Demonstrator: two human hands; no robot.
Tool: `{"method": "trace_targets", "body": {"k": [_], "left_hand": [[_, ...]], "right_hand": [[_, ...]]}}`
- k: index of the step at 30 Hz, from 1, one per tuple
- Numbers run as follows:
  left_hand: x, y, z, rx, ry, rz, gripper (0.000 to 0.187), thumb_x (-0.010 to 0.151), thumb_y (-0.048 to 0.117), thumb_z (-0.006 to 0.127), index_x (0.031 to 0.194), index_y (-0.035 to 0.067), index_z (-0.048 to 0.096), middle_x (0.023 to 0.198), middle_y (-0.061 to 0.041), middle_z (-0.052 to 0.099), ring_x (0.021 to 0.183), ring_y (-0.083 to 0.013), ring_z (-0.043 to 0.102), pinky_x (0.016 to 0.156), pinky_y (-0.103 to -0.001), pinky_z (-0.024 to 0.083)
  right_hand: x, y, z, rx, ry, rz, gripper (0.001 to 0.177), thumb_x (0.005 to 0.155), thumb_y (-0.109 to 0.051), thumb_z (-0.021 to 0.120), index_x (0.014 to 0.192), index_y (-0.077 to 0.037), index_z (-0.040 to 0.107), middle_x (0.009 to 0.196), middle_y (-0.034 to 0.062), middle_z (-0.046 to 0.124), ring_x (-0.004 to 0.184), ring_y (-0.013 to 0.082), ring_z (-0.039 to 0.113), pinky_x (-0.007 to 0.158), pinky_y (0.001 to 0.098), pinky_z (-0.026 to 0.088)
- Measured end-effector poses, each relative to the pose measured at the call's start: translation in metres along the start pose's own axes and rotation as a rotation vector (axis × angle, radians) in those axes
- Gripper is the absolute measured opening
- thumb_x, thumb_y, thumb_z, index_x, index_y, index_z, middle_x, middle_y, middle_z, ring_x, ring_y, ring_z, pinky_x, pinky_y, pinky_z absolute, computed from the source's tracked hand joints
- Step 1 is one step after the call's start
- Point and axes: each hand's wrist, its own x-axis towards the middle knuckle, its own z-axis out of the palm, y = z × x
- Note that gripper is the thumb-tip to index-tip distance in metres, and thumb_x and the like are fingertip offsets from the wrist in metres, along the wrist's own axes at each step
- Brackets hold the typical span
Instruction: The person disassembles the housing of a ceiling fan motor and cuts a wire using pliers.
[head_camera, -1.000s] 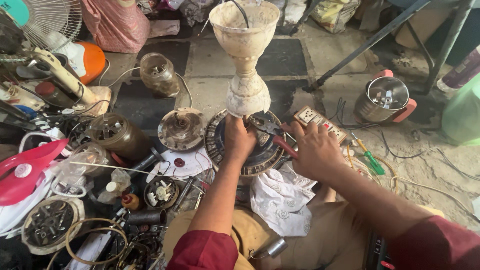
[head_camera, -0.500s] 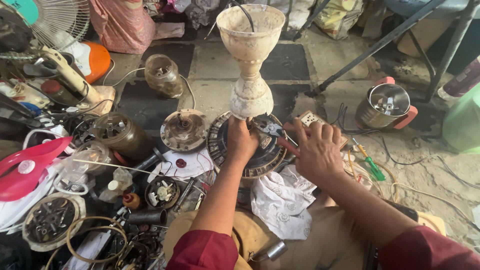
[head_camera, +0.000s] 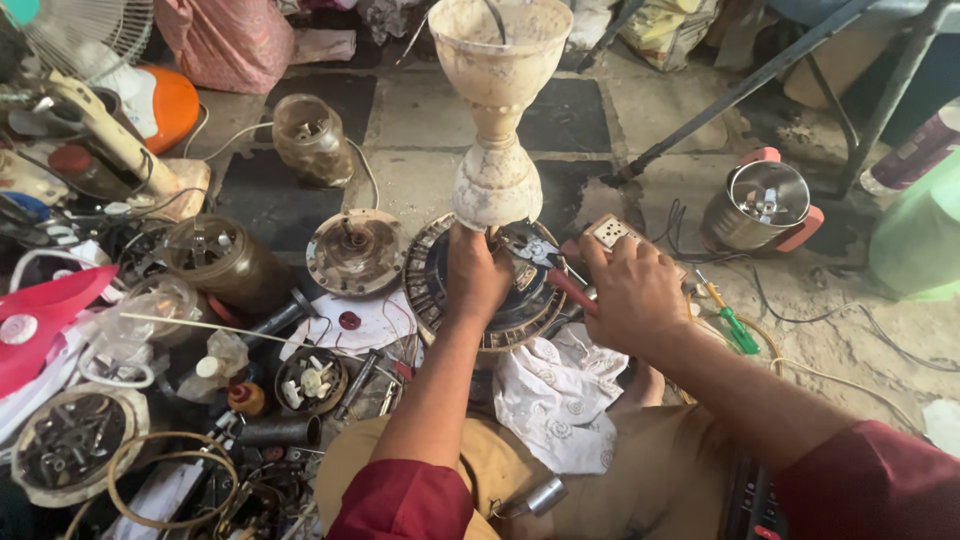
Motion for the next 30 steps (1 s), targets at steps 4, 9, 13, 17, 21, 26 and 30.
{"method": "trace_targets", "body": {"k": [4, 9, 13, 17, 21, 26, 30], "left_hand": [[0.001, 0.001, 0.001, -0.039, -0.039, -0.090, 0.062, 0.079, -0.001, 0.069, 0.138, 0.000, 0.050, 0.123, -0.028, 0.058, 0.116, -0.0469, 0.059, 0.099, -0.049, 0.049], [0.002, 0.002, -0.001, -0.005, -0.032, -0.040, 0.058, 0.082, -0.001, 0.070, 0.137, 0.000, 0.052, 0.124, -0.028, 0.058, 0.118, -0.0475, 0.058, 0.101, -0.050, 0.048], [0.002, 0.001, -0.003, -0.012, -0.053, -0.063, 0.060, 0.079, 0.000, 0.071, 0.136, 0.000, 0.052, 0.122, -0.028, 0.058, 0.115, -0.0483, 0.058, 0.100, -0.050, 0.048], [0.001, 0.001, -0.002, -0.015, -0.030, -0.038, 0.059, 0.081, 0.000, 0.071, 0.137, 0.002, 0.054, 0.124, -0.027, 0.059, 0.114, -0.0478, 0.059, 0.098, -0.050, 0.049], [0.000, 0.003, -0.006, -0.069, -0.020, -0.038, 0.059, 0.081, 0.001, 0.072, 0.137, 0.002, 0.052, 0.122, -0.028, 0.058, 0.111, -0.0470, 0.060, 0.095, -0.049, 0.050], [0.000, 0.001, -0.006, -0.047, -0.040, -0.079, 0.062, 0.077, 0.000, 0.072, 0.135, 0.000, 0.051, 0.118, -0.028, 0.057, 0.107, -0.0469, 0.061, 0.093, -0.050, 0.050], [0.001, 0.001, -0.006, -0.052, -0.010, -0.033, 0.062, 0.078, -0.001, 0.072, 0.136, -0.001, 0.051, 0.119, -0.029, 0.057, 0.108, -0.0472, 0.060, 0.093, -0.050, 0.050]], "right_hand": [[0.000, 0.002, 0.003, 0.132, -0.114, 0.061, 0.070, 0.084, -0.044, 0.071, 0.142, -0.016, 0.045, 0.114, 0.0239, 0.061, 0.107, 0.0431, 0.064, 0.088, 0.0521, 0.053], [-0.003, 0.004, 0.003, 0.098, -0.120, 0.025, 0.088, 0.070, -0.040, 0.078, 0.147, -0.017, 0.042, 0.118, 0.0213, 0.061, 0.113, 0.0427, 0.061, 0.092, 0.0519, 0.052], [-0.012, 0.003, 0.006, 0.157, 0.025, 0.074, 0.086, 0.072, -0.039, 0.080, 0.149, -0.024, 0.044, 0.122, 0.0187, 0.060, 0.115, 0.0434, 0.057, 0.093, 0.0586, 0.047], [-0.016, 0.008, 0.023, 0.087, 0.154, -0.042, 0.091, 0.071, -0.029, 0.080, 0.152, -0.013, 0.042, 0.124, 0.0238, 0.059, 0.114, 0.0447, 0.057, 0.096, 0.0547, 0.048], [-0.013, 0.005, 0.016, 0.150, 0.176, -0.010, 0.088, 0.069, -0.025, 0.078, 0.149, -0.015, 0.044, 0.127, 0.0203, 0.059, 0.118, 0.0426, 0.056, 0.097, 0.0549, 0.047], [-0.006, 0.002, -0.007, -0.028, -0.025, 0.071, 0.088, 0.078, -0.045, 0.078, 0.154, -0.025, 0.038, 0.124, 0.0141, 0.058, 0.110, 0.0385, 0.056, 0.090, 0.0565, 0.044], [-0.003, 0.005, -0.006, -0.101, -0.038, 0.074, 0.093, 0.073, -0.029, 0.077, 0.155, -0.019, 0.035, 0.117, 0.0159, 0.059, 0.108, 0.0351, 0.058, 0.091, 0.0512, 0.046]]}}
